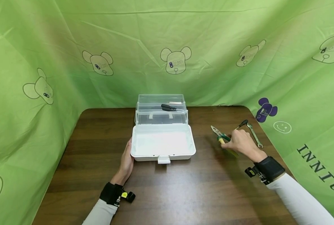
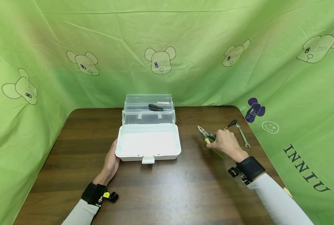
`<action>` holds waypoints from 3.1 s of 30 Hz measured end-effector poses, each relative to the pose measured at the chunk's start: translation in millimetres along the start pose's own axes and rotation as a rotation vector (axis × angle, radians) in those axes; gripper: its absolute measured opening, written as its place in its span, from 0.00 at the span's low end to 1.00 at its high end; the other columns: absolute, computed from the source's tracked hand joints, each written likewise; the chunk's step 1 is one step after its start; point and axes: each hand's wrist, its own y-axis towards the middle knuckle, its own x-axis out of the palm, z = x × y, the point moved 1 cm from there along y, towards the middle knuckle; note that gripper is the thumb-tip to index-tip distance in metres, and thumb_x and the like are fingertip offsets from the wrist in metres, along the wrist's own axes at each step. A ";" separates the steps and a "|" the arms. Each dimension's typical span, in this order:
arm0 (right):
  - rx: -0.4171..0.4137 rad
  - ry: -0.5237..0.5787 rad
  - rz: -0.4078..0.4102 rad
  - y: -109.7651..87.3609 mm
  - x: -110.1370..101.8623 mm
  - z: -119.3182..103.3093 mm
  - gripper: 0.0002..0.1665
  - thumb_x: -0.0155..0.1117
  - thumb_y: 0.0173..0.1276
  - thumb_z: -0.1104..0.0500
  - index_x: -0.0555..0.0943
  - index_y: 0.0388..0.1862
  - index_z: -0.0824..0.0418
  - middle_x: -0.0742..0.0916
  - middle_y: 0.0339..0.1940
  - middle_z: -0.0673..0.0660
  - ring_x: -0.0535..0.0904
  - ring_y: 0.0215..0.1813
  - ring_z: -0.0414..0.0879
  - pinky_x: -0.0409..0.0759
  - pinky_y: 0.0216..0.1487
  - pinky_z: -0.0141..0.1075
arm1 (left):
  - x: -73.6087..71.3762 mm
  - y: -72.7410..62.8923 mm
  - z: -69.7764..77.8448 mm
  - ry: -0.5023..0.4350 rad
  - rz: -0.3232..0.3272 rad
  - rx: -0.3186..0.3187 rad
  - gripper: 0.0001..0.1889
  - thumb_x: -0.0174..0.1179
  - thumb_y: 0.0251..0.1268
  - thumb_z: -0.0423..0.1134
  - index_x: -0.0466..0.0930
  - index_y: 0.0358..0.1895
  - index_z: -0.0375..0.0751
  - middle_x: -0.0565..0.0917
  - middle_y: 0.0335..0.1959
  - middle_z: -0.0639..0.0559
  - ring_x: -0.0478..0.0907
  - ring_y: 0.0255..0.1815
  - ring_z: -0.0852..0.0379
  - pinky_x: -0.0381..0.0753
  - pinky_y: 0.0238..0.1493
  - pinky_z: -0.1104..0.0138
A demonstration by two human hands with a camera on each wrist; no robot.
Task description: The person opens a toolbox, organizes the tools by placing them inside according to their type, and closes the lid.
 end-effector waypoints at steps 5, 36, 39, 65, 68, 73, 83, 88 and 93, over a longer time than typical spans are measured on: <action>-0.068 -0.004 0.010 0.9 -9.0 -15.5 0.21 0.79 0.52 0.49 0.74 0.19 0.54 0.64 0.15 0.46 0.62 0.20 0.42 0.60 0.22 0.36 | -0.3 0.8 -0.3 0.000 -0.003 0.004 0.35 0.27 0.92 0.54 0.38 0.87 0.36 0.42 0.89 0.41 0.36 0.88 0.46 0.38 0.86 0.48; -0.386 0.008 0.016 12.0 -38.7 -116.9 0.13 0.77 0.44 0.55 0.82 0.29 0.53 0.75 0.22 0.46 0.65 0.22 0.39 0.63 0.21 0.34 | -0.4 0.3 -0.7 0.013 -0.002 -0.010 0.33 0.25 0.92 0.51 0.39 0.88 0.37 0.43 0.89 0.43 0.38 0.88 0.48 0.40 0.86 0.50; -0.435 0.004 0.029 15.8 -38.7 -128.2 0.15 0.80 0.45 0.53 0.84 0.31 0.54 0.77 0.23 0.45 0.66 0.23 0.39 0.65 0.21 0.34 | -0.1 0.9 -0.6 0.017 -0.003 -0.001 0.33 0.26 0.92 0.51 0.40 0.87 0.36 0.43 0.89 0.42 0.38 0.88 0.46 0.40 0.86 0.48; -0.682 -0.070 -0.091 56.2 -0.3 -193.5 0.22 0.81 0.44 0.55 0.71 0.20 0.51 0.65 0.20 0.42 0.59 0.24 0.38 0.60 0.24 0.34 | 0.6 1.4 -1.6 -0.005 0.013 -0.005 0.34 0.27 0.92 0.53 0.40 0.87 0.35 0.43 0.89 0.41 0.37 0.88 0.45 0.39 0.86 0.48; -0.708 -0.084 -0.087 58.3 5.3 -196.7 0.22 0.81 0.44 0.54 0.71 0.19 0.51 0.67 0.19 0.41 0.60 0.24 0.38 0.63 0.23 0.33 | 0.7 1.1 -1.2 -0.011 0.016 -0.007 0.34 0.27 0.92 0.53 0.41 0.87 0.35 0.43 0.89 0.40 0.37 0.88 0.45 0.39 0.86 0.48; -0.736 -0.121 -0.079 61.4 14.1 -202.0 0.21 0.81 0.45 0.53 0.72 0.18 0.50 0.72 0.18 0.42 0.64 0.23 0.38 0.72 0.22 0.37 | 1.1 0.6 -1.3 -0.026 0.018 -0.008 0.33 0.26 0.92 0.51 0.41 0.87 0.35 0.44 0.89 0.41 0.38 0.88 0.47 0.40 0.86 0.51; -0.755 -0.176 -0.127 66.8 24.9 -210.8 0.26 0.81 0.44 0.55 0.66 0.15 0.48 0.74 0.17 0.44 0.63 0.23 0.39 0.75 0.23 0.38 | 1.0 0.8 -0.7 -0.016 0.014 -0.006 0.33 0.27 0.92 0.52 0.41 0.87 0.36 0.43 0.89 0.42 0.38 0.88 0.46 0.39 0.86 0.50; -0.788 -0.198 -0.148 70.2 30.7 -213.5 0.30 0.79 0.44 0.58 0.61 0.15 0.48 0.69 0.17 0.44 0.59 0.23 0.39 0.70 0.23 0.36 | 1.1 0.3 0.1 -0.015 0.011 -0.011 0.33 0.26 0.92 0.52 0.40 0.87 0.35 0.43 0.89 0.42 0.38 0.88 0.47 0.40 0.86 0.51; -0.809 -0.219 -0.192 72.3 33.9 -217.6 0.31 0.77 0.44 0.62 0.58 0.16 0.47 0.65 0.17 0.43 0.56 0.24 0.39 0.59 0.25 0.33 | 1.2 0.3 0.2 -0.014 0.012 -0.014 0.33 0.26 0.92 0.51 0.40 0.87 0.35 0.42 0.89 0.41 0.37 0.88 0.46 0.39 0.86 0.50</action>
